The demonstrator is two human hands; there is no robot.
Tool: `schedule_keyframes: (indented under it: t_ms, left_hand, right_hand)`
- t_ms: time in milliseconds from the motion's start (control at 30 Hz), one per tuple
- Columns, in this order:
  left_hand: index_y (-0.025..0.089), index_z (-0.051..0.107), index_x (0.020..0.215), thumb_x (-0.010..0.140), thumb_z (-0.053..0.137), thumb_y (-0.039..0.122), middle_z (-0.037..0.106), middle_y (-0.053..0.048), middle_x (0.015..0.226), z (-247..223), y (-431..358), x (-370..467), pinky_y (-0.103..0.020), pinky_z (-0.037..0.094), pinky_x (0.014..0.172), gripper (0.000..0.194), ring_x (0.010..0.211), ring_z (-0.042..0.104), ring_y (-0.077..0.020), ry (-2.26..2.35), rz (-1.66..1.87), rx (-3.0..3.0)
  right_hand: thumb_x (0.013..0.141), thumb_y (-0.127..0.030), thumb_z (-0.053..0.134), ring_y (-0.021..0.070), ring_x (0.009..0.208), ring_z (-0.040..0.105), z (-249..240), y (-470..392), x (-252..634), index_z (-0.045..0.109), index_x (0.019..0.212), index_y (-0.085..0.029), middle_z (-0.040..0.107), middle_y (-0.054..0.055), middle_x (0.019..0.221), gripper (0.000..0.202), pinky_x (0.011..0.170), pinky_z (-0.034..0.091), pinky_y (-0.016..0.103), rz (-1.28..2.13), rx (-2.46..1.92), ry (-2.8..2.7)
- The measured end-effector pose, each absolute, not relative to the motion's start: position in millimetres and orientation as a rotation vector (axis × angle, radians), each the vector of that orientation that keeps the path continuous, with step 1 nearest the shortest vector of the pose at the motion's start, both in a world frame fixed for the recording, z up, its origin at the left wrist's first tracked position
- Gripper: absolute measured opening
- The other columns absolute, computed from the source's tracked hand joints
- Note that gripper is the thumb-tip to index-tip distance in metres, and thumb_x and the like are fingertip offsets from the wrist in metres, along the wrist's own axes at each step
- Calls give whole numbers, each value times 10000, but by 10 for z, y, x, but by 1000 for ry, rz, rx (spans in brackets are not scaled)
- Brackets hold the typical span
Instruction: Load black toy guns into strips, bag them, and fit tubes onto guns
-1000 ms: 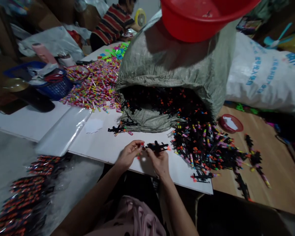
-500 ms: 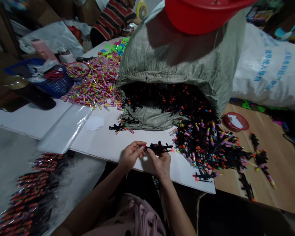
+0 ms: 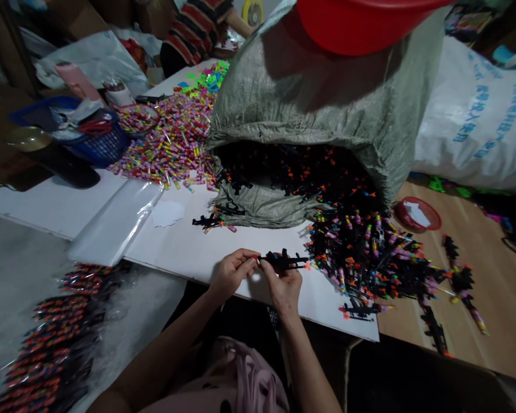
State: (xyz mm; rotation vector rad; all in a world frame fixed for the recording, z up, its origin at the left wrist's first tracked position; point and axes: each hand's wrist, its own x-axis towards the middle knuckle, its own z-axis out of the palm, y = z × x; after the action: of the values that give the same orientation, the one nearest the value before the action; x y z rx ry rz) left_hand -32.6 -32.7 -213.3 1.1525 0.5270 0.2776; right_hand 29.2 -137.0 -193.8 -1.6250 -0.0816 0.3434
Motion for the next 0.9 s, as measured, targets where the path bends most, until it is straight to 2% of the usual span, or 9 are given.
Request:
schedule_keyframes:
  t_ms: [100, 400, 567, 733, 800, 900]
  left_hand:
    - [131, 678, 851, 668, 715, 430, 617, -1, 605, -2127, -333, -342, -213, 365, 501, 352, 511, 491, -78, 528, 271, 1204]
    - [127, 676, 867, 679, 687, 491, 568, 19, 572, -2192, -427, -325, -200, 327, 463, 410, 479, 450, -67, 558, 270, 1120]
    - [144, 674, 848, 710, 668, 450, 608, -1, 642, -2132, -426, -351, -226, 413, 546, 335, 549, 504, -92, 510, 332, 1289]
    - [149, 668, 891, 772, 595, 469, 581, 10, 600, -2164, -428, -345, -229, 412, 528, 349, 513, 480, -95, 528, 310, 1291]
    - [157, 669, 892, 793, 578, 447, 614, -9, 638, -2168, -426, -342, -238, 431, 550, 320, 555, 521, -115, 512, 323, 1383]
    - [181, 677, 894, 820, 564, 365, 675, -58, 779, -2147, -415, -371, -275, 474, 664, 228, 710, 595, -163, 472, 447, 1647]
  right_hand:
    - [573, -400, 721, 191, 646, 642, -1931, -1367, 291, 691, 689, -171, 715, 50, 694, 259, 636, 530, 321, 338, -1617, -100]
    - [601, -374, 714, 188, 641, 662, -1905, -1407, 261, 685, 697, -190, 712, 31, 677, 210, 641, 547, 313, 242, -1644, -166]
    - [593, -392, 721, 189, 630, 658, -1911, -1433, 282, 686, 705, -181, 709, 37, 675, 241, 625, 543, 307, 283, -1653, -161]
    - [565, -434, 749, 202, 652, 666, -2055, -1461, 246, 703, 736, -165, 726, 66, 720, 322, 642, 547, 324, 320, -1668, -76]
    - [552, -450, 757, 213, 675, 674, -2083, -1465, 237, 708, 737, -162, 735, 82, 754, 346, 658, 552, 337, 316, -1647, -30]
    - [547, -467, 765, 209, 644, 664, -2062, -1468, 236, 709, 720, -162, 733, 81, 723, 355, 630, 548, 334, 325, -1649, -27]
